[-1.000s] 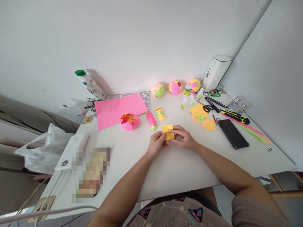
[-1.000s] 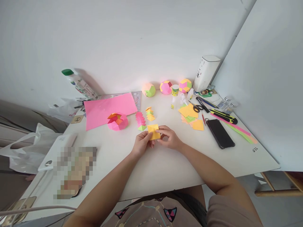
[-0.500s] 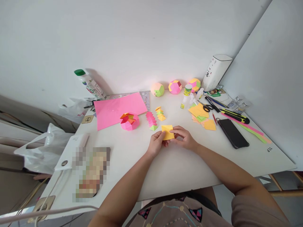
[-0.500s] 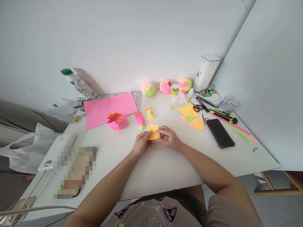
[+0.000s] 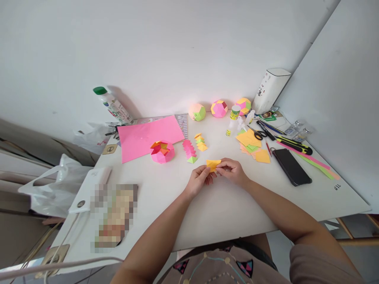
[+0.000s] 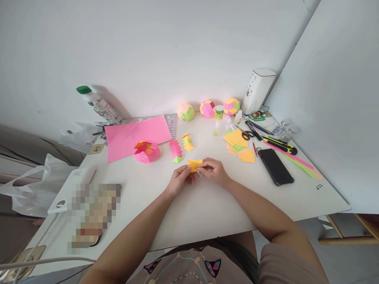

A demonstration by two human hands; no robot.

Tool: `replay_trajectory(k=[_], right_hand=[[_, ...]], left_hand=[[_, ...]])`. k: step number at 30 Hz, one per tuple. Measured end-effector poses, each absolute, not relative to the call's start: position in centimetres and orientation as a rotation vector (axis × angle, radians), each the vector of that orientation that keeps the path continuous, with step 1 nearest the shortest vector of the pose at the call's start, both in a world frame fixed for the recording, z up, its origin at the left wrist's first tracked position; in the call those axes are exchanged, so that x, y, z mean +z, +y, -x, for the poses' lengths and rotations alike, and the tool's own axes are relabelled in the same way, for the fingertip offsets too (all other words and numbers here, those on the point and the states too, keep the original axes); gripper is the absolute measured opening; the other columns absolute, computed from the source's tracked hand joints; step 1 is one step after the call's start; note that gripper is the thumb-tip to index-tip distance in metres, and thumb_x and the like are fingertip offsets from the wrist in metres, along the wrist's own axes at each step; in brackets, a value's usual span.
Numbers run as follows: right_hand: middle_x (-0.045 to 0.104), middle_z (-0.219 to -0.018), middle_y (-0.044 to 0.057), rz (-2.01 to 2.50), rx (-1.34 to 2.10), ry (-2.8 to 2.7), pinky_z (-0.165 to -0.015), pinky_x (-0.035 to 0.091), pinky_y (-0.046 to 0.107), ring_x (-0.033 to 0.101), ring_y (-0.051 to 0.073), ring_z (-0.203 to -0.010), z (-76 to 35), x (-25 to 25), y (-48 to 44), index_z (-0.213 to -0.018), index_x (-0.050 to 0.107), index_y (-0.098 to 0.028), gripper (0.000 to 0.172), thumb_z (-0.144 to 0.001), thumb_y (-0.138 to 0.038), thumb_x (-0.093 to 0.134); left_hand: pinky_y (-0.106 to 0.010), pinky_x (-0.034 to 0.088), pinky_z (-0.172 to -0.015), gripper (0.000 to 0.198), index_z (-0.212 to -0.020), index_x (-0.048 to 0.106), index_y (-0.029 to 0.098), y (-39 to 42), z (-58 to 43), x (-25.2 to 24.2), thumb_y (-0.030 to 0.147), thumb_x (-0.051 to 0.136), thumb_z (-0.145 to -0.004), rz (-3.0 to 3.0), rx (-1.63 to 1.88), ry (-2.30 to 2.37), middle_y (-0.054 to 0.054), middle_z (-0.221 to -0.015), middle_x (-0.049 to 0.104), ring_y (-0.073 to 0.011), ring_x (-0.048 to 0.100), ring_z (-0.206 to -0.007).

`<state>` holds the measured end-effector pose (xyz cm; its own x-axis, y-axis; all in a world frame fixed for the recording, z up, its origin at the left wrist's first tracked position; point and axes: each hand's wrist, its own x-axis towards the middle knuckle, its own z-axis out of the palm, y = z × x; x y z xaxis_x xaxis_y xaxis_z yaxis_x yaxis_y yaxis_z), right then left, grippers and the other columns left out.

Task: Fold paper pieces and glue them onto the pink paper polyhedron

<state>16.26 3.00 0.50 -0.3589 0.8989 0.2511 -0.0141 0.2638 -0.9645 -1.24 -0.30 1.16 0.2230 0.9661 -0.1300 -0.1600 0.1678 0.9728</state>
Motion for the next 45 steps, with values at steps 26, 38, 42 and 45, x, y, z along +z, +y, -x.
replay_trajectory(k=[26,38,42,45], right_hand=[[0.06,-0.07,0.0,0.907,1.306,-1.548,-0.054,0.05,0.027,0.057,0.011,-0.056,-16.05,0.35,2.8,-0.078,0.06,-0.018,0.013,-0.078,-0.03,0.066],[0.058,-0.069,0.0,0.899,1.612,-1.611,-0.057,0.044,0.026,0.051,0.011,-0.06,-16.29,0.76,3.34,-0.078,0.058,-0.016,0.025,-0.083,-0.04,0.061],[0.056,-0.062,-0.002,0.968,1.58,-1.584,-0.055,0.043,0.026,0.049,0.01,-0.055,-16.28,0.88,3.22,-0.068,0.055,-0.017,0.029,-0.08,-0.043,0.063],[0.055,-0.061,-0.003,0.989,1.562,-1.589,-0.054,0.043,0.025,0.05,0.01,-0.055,-16.27,0.81,3.24,-0.067,0.056,-0.017,0.029,-0.08,-0.042,0.063]], left_hand=[[-0.023,0.039,-0.049,0.037,-0.073,0.058,0.016,-0.23,1.04,1.0,0.052,0.064,-0.076,-1.054,0.987,1.049,-0.003,-0.07,0.069,-0.0085,0.053,-0.048],[-0.023,0.039,-0.048,0.036,-0.079,0.058,0.017,-0.15,1.03,0.99,0.053,0.062,-0.078,-1.074,1.02,1.034,-0.003,-0.075,0.07,-0.0093,0.056,-0.05],[-0.023,0.04,-0.049,0.037,-0.08,0.059,0.017,-0.18,0.99,0.83,0.054,0.061,-0.078,-1.095,1.005,1.051,-0.004,-0.077,0.071,-0.0099,0.056,-0.051],[-0.023,0.041,-0.049,0.039,-0.082,0.06,0.017,-0.17,0.99,0.74,0.055,0.06,-0.079,-1.108,0.996,1.056,-0.005,-0.08,0.071,-0.0101,0.057,-0.052]])
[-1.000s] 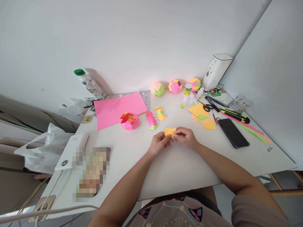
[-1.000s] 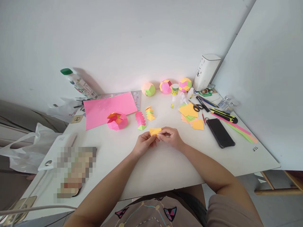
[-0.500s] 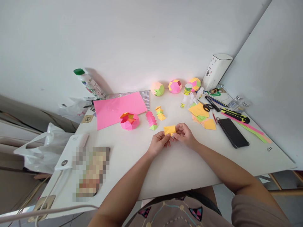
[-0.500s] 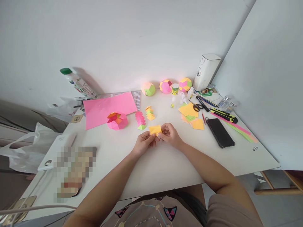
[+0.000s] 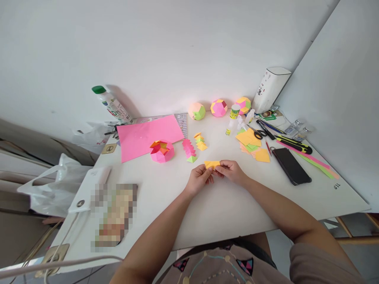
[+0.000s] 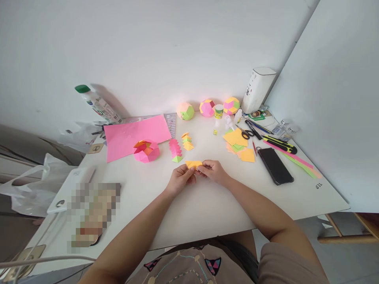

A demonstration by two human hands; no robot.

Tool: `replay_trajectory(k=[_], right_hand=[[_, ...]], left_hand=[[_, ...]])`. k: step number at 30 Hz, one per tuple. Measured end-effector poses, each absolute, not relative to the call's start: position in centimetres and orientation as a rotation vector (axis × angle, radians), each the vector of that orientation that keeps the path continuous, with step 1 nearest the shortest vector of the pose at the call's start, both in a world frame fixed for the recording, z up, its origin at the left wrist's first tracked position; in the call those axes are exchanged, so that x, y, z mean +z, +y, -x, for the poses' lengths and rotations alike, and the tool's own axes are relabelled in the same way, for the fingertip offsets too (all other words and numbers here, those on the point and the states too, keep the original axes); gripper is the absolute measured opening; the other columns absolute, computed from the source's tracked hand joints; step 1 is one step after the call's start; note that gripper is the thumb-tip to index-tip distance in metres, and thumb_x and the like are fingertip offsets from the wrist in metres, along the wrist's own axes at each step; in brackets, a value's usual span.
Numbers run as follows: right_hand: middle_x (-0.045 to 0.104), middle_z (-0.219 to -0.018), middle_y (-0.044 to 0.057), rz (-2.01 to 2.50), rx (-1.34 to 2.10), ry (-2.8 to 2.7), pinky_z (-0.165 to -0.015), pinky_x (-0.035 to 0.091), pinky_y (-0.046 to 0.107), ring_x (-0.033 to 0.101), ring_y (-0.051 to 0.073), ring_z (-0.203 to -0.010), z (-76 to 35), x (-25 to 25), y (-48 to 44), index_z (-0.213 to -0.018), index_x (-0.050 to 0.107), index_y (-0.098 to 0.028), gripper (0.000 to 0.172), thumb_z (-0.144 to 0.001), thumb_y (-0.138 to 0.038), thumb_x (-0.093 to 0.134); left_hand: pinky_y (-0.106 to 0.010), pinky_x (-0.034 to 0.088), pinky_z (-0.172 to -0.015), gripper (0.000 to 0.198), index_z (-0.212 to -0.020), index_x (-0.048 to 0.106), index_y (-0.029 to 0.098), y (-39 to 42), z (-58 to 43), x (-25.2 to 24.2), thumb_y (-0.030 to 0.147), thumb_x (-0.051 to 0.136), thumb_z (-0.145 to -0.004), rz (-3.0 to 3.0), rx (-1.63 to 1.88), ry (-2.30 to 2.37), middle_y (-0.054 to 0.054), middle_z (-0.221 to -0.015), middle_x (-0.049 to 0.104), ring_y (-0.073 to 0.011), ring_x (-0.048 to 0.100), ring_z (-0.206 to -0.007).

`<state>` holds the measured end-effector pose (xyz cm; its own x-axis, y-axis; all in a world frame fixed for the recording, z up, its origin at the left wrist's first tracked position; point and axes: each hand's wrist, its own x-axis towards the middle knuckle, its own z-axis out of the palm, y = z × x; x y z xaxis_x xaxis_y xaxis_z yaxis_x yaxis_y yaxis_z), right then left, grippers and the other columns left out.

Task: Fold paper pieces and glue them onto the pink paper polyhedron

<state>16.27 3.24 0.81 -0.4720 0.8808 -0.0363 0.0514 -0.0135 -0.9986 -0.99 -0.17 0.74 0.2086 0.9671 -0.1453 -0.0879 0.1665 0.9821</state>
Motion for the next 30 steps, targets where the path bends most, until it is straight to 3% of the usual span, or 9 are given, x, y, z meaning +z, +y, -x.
replay_trajectory(k=[14,30], right_hand=[[0.057,-0.06,0.0,1.039,1.507,-1.574,-0.05,0.046,0.025,0.052,0.011,-0.053,-16.27,0.98,3.07,-0.067,0.061,-0.016,0.03,-0.078,-0.044,0.064],[0.058,-0.06,0.0,0.982,1.525,-1.595,-0.052,0.046,0.026,0.052,0.011,-0.054,-16.46,0.75,3.1,-0.068,0.062,-0.016,0.03,-0.082,-0.042,0.061]], left_hand=[[-0.023,0.041,-0.049,0.04,-0.081,0.059,0.017,-0.19,1.01,0.67,0.057,0.058,-0.079,-1.132,0.972,1.069,-0.006,-0.085,0.072,-0.0105,0.058,-0.053],[-0.023,0.04,-0.048,0.041,-0.078,0.058,0.016,-0.13,1.03,0.94,0.057,0.06,-0.078,-1.137,0.949,1.072,-0.005,-0.075,0.071,-0.0099,0.057,-0.049]])
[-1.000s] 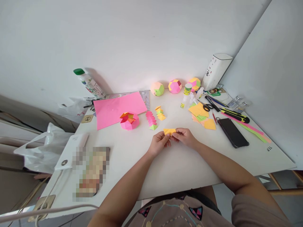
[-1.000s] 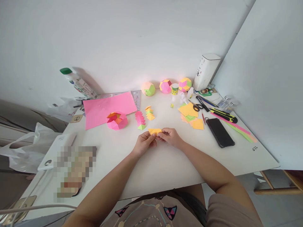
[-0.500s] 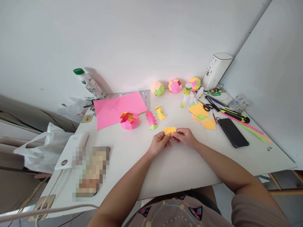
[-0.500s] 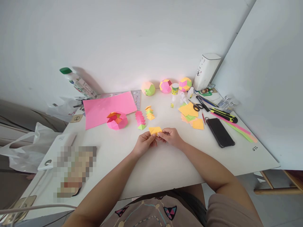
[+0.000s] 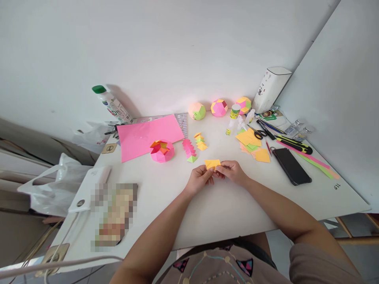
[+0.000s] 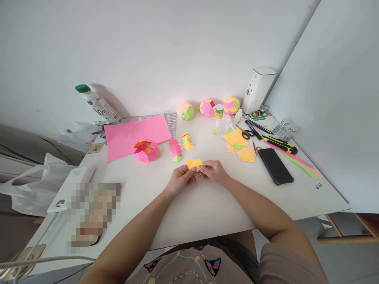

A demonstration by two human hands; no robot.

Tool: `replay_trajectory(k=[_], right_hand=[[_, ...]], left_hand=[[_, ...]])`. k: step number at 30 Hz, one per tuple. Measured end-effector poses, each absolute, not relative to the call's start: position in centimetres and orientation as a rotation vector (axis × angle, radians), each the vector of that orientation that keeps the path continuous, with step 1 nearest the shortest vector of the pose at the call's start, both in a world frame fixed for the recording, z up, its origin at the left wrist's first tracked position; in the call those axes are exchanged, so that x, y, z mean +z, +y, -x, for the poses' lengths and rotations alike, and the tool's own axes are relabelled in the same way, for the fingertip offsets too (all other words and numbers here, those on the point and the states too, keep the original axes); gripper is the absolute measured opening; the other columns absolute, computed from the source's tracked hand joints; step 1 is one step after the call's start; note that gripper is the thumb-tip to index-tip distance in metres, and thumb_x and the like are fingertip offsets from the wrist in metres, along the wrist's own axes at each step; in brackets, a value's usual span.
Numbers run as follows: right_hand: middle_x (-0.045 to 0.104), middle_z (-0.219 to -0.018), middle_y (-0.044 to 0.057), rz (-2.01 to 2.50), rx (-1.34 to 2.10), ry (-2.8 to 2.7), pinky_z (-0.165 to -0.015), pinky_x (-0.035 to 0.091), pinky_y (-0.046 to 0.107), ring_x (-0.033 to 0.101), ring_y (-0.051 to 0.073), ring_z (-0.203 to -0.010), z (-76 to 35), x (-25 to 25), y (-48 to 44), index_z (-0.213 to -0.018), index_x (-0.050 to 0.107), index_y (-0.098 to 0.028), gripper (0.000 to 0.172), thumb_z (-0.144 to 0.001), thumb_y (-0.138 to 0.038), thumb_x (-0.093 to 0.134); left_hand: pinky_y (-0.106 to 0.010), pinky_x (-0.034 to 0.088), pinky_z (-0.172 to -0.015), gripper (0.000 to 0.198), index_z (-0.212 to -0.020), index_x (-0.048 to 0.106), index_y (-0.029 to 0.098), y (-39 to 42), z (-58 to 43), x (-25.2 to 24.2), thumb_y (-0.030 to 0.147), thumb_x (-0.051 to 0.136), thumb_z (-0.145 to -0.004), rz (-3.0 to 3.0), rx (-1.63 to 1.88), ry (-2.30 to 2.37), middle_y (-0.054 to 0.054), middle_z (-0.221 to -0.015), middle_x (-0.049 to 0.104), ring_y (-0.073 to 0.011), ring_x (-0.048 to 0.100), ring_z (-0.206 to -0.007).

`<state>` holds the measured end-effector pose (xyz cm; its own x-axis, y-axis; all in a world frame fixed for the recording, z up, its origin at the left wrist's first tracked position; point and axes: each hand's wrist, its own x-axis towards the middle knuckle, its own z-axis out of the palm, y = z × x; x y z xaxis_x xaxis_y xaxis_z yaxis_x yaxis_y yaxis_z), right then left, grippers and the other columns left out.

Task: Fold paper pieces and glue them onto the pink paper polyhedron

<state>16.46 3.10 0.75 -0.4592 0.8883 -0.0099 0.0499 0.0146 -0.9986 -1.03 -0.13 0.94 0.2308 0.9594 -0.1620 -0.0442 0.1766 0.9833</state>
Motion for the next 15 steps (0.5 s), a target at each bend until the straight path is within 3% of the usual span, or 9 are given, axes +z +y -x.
replay_trajectory(k=[8,15], right_hand=[[0.057,-0.061,0.0,0.985,1.505,-1.64,-0.053,0.046,0.027,0.052,0.012,-0.055,-16.6,0.74,3.18,-0.068,0.061,-0.017,0.031,-0.083,-0.044,0.059],[0.055,-0.058,-0.001,0.96,1.503,-1.639,-0.063,0.051,0.03,0.051,0.011,-0.054,-16.56,0.75,3.16,-0.07,0.063,-0.017,0.03,-0.084,-0.043,0.058]], left_hand=[[-0.023,0.04,-0.047,0.043,-0.075,0.058,0.017,-0.12,0.94,0.98,0.06,0.061,-0.075,-1.117,0.95,1.095,-0.005,-0.073,0.071,-0.0106,0.056,-0.048],[-0.023,0.04,-0.046,0.044,-0.072,0.057,0.017,-0.18,0.97,0.95,0.06,0.061,-0.075,-1.105,0.947,1.118,-0.004,-0.067,0.07,-0.0102,0.055,-0.047]])
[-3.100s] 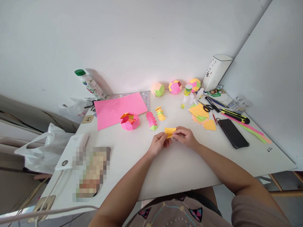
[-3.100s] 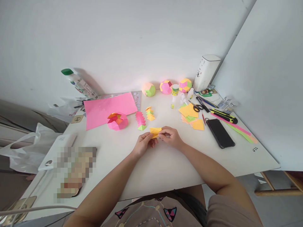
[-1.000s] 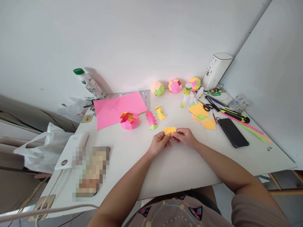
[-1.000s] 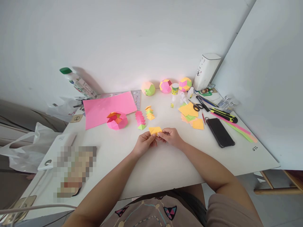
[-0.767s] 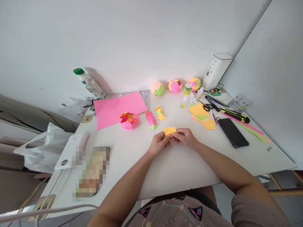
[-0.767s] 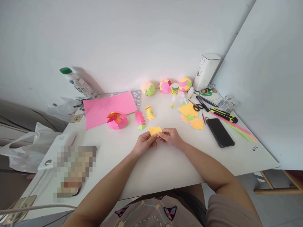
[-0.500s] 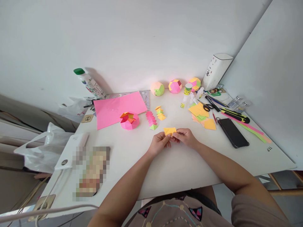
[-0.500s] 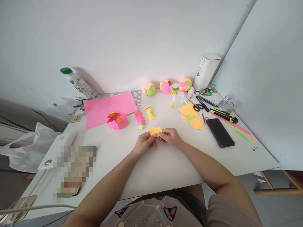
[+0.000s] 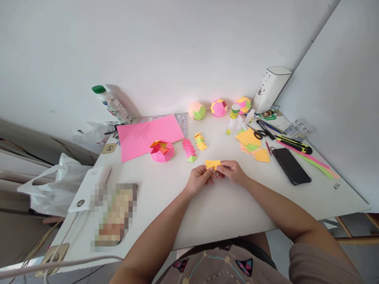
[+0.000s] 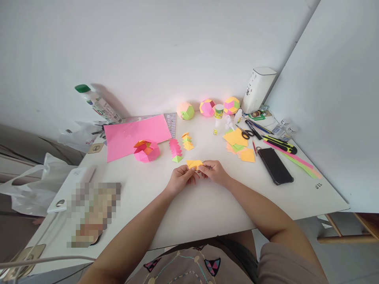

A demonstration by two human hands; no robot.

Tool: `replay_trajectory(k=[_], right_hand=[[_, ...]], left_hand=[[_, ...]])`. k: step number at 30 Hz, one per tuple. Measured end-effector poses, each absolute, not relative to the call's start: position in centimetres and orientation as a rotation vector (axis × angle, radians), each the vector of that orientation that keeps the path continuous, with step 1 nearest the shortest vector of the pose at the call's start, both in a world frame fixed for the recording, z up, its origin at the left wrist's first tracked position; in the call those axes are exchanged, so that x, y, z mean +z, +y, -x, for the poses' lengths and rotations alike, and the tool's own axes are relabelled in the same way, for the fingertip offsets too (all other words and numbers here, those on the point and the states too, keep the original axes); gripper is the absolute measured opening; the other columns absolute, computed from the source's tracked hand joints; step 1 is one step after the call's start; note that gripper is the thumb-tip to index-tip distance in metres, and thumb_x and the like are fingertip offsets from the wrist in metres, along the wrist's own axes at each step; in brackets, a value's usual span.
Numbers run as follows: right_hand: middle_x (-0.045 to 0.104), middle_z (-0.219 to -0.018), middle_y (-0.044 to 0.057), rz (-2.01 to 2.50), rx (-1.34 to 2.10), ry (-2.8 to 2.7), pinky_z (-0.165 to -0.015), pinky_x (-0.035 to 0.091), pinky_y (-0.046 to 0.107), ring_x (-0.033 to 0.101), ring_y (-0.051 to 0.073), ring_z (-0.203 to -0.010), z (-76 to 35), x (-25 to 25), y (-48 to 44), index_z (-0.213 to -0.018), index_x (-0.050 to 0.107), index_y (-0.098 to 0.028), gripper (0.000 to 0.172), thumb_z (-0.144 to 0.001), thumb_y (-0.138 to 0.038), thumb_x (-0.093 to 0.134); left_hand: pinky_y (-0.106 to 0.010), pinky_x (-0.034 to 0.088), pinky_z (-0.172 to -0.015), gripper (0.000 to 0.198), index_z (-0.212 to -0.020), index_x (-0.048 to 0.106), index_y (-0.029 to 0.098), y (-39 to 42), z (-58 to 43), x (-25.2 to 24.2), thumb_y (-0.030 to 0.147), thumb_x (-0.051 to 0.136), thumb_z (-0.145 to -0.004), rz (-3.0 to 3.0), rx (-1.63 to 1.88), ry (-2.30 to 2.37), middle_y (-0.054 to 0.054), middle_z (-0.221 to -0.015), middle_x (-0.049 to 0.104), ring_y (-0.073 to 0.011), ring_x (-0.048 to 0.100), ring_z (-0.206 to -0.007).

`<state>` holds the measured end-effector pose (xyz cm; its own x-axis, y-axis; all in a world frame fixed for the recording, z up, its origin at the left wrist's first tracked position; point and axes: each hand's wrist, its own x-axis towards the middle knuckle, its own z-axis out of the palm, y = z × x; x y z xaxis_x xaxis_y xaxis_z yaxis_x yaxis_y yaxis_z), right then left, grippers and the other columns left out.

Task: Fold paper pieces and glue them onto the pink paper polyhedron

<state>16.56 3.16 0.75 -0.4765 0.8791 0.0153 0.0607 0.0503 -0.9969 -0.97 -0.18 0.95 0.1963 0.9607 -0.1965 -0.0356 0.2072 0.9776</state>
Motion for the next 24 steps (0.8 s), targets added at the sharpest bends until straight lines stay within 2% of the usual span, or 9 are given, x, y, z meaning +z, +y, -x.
replay_trajectory(k=[4,10,24], right_hand=[[0.056,-0.059,-0.001,0.962,1.507,-1.632,-0.062,0.052,0.03,0.051,0.012,-0.054,-16.52,0.9,3.11,-0.072,0.064,-0.016,0.031,-0.083,-0.044,0.059],[0.059,-0.061,0.001,1.001,1.517,-1.607,-0.052,0.047,0.026,0.053,0.012,-0.054,-16.51,0.91,3.06,-0.071,0.065,-0.015,0.03,-0.082,-0.044,0.061],[0.061,-0.064,0.001,1.025,1.518,-1.587,-0.051,0.046,0.026,0.054,0.011,-0.052,-16.49,0.61,3.1,-0.07,0.065,-0.015,0.03,-0.081,-0.043,0.062]], left_hand=[[-0.023,0.039,-0.046,0.043,-0.07,0.055,0.017,-0.25,0.97,0.98,0.06,0.061,-0.076,-1.098,0.942,1.137,-0.004,-0.063,0.069,-0.0107,0.055,-0.046],[-0.023,0.038,-0.045,0.043,-0.068,0.053,0.017,-0.29,0.91,0.96,0.059,0.061,-0.076,-1.099,0.947,1.154,-0.003,-0.058,0.067,-0.011,0.055,-0.044],[-0.023,0.038,-0.047,0.038,-0.071,0.055,0.017,-0.22,1.05,0.75,0.054,0.062,-0.077,-1.125,0.942,1.106,-0.001,-0.061,0.066,-0.01,0.054,-0.048]])
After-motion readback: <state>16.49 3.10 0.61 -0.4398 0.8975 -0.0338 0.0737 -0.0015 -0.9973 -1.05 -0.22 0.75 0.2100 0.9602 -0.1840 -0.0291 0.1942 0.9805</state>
